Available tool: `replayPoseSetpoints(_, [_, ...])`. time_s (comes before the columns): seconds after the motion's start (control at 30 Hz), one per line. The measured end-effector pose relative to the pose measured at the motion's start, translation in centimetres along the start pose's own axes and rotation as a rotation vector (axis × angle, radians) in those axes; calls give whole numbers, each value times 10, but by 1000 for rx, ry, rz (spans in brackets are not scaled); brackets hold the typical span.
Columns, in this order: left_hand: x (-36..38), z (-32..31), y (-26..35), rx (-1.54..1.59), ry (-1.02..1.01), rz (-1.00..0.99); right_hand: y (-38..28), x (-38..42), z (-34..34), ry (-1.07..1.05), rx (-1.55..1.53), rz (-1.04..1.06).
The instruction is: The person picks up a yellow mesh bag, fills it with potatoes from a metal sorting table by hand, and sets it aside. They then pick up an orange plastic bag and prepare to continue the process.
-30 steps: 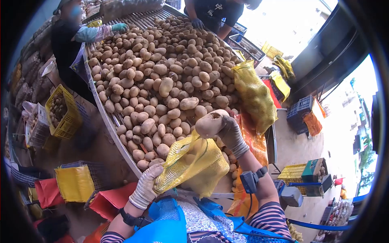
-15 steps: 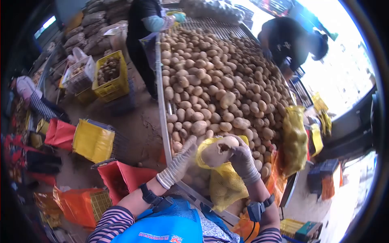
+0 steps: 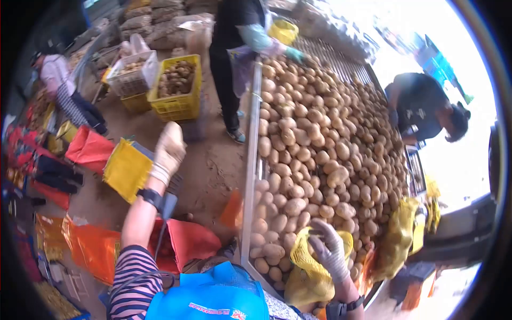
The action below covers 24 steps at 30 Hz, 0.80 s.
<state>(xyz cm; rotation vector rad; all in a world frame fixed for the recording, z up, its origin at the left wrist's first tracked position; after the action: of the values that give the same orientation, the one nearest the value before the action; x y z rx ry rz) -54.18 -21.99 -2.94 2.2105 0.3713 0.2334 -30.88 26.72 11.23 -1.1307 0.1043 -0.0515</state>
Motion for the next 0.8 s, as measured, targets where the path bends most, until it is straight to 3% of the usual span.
replayPoseSetpoints(0.03, [-22,-36,33,285,-104,277,5,-2,14,75,46,16])
replayPoseSetpoints(0.07, [-63,-3,37,239,361,255,14,-2,29,143,59,-39])
replayPoseSetpoints(0.1, [-61,-26,53,233,653,186,24,0,44,219,39,-137])
replayPoseSetpoints(0.13, [-71,-53,53,205,561,238,41,4,57,310,-80,-146])
replayPoseSetpoints(0.2, [-64,-111,27,79,-15,144,47,8,76,393,-148,-197])
replayPoseSetpoints(0.33, [79,-196,-104,-455,-253,499,56,8,87,399,-42,-229])
replayPoseSetpoints(0.47, [158,-245,-183,-777,-648,593,62,14,84,375,43,-278])
replayPoseSetpoints(0.53, [163,-282,-199,-758,-823,237,61,16,86,367,136,-193])
replayPoseSetpoints(0.6, [160,-307,-221,-1028,-917,-10,64,26,90,369,214,-160])
replayPoseSetpoints(0.67, [162,-349,-220,-1094,-983,-495,69,36,97,390,219,-172])
replayPoseSetpoints(0.73, [156,-380,-252,-1239,-1059,-590,70,47,106,440,236,-187])
replayPoseSetpoints(0.77, [158,-399,-253,-1255,-1051,-728,68,49,109,454,251,-201])
replayPoseSetpoints(0.8, [154,-411,-273,-1359,-1117,-601,66,52,113,466,256,-205])
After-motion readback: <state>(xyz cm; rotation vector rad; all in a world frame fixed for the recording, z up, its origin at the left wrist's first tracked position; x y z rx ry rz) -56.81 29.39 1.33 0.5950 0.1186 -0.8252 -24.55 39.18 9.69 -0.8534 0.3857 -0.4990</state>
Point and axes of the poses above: each hand's wrist, its own x-axis away from the middle knuckle, its own z-axis out of the back of the hand, y = z × x, the point moved 9 cm from there along -x, towards the middle knuckle, and after that the axes turned 11 degrees about y, right-handed, at the moved point
